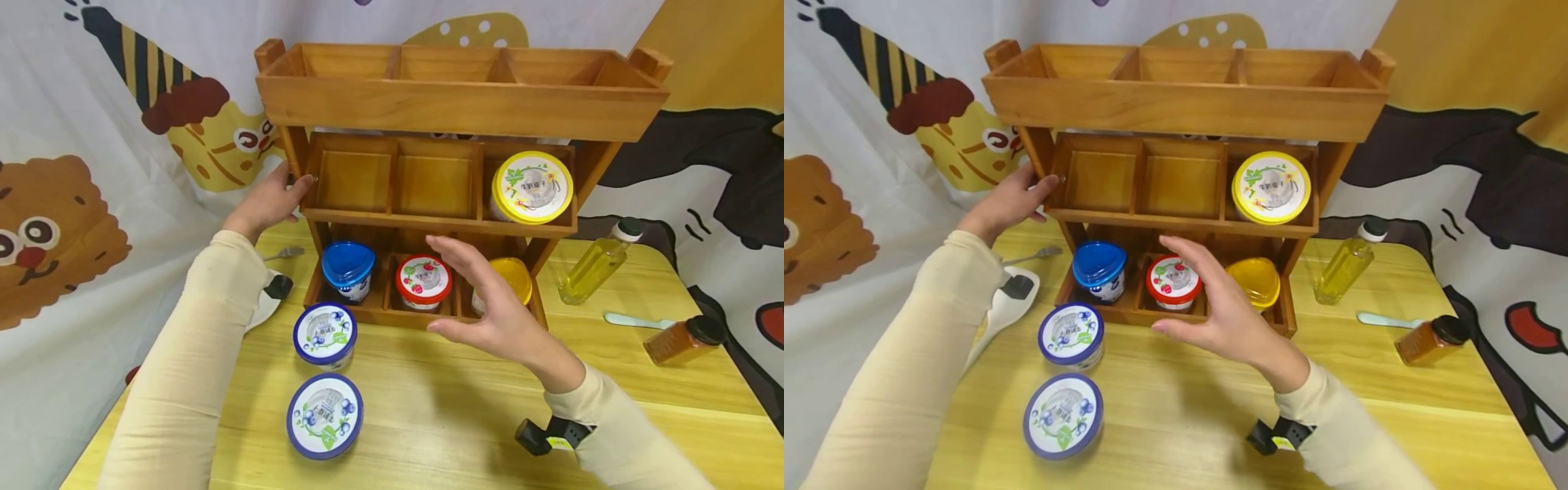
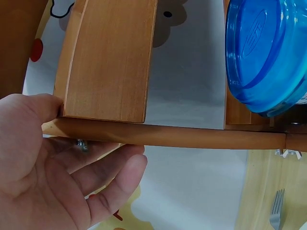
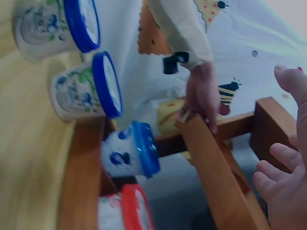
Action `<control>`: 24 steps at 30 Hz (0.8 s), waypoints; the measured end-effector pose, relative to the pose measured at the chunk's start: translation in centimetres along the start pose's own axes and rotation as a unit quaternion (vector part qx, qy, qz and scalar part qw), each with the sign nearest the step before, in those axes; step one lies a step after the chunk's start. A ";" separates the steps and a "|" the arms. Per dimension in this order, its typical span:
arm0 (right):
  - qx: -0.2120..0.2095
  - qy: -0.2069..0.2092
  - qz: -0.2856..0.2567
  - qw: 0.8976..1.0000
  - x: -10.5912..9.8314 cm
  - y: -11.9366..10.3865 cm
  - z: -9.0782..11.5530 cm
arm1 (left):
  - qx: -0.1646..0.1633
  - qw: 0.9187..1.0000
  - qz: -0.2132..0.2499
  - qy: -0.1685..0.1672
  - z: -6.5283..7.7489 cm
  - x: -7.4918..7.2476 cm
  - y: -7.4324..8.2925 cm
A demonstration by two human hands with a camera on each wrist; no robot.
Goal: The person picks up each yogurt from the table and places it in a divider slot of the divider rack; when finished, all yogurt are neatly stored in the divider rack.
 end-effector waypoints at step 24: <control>0.091 -0.119 -0.043 0.988 7.8 2.7 4.5 | -0.001 1.000 0.009 -0.001 -0.3 0.2 -0.1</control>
Point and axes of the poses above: each hand's wrist, its own z-axis away from the middle knuckle, its own x-axis out of the palm, y = z × x, the point moved 1 cm from there along -z, towards the middle knuckle, and after that the axes turned 8 degrees about y, right-handed, at the moved point
